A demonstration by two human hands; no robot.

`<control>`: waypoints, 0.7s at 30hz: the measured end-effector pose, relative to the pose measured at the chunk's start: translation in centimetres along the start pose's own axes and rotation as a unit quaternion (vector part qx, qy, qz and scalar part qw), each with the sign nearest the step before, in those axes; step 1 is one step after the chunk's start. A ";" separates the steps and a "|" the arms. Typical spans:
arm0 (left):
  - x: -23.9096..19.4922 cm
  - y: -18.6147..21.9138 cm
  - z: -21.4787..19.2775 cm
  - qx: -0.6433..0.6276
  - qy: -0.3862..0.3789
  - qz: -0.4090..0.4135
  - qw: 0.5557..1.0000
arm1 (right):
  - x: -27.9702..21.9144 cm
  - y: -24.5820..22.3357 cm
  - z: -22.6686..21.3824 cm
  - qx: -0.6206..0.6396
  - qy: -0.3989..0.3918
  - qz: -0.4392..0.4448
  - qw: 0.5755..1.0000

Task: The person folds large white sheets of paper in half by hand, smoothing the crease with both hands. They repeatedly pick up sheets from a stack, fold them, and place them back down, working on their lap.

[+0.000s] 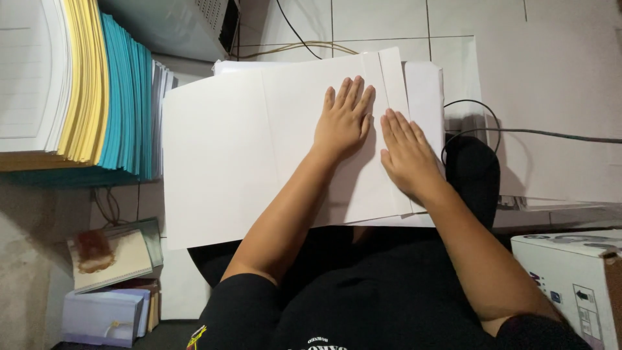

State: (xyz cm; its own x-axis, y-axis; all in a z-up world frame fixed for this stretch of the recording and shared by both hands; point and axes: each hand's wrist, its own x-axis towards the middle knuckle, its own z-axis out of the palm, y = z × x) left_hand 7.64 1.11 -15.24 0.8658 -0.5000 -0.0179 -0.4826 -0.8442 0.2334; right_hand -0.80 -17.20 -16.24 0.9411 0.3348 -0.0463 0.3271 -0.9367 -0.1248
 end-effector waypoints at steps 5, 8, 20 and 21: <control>-0.3 -0.3 0.8 -0.005 0.006 -0.006 1.000 | 7.3 1.4 -0.6 0.046 0.002 0.020 0.999; 0.2 -0.6 1.4 -0.005 0.013 -0.016 1.000 | 9.4 1.6 -0.9 0.053 -0.006 0.035 0.998; 1.4 0.0 0.2 0.002 0.030 -0.051 0.998 | -7.4 -4.0 1.3 -0.005 0.027 0.034 0.999; 1.3 0.4 -0.3 0.012 0.034 -0.058 0.998 | -8.8 -4.3 1.9 -0.008 0.050 0.022 0.998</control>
State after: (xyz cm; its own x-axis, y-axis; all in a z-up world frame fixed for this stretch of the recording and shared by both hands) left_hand 8.64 0.21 -14.88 0.9229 -0.3844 0.0233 -0.3804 -0.9005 0.2107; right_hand -10.67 -15.93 -17.15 0.9580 0.2827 0.0486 0.2864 -0.9519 -0.1089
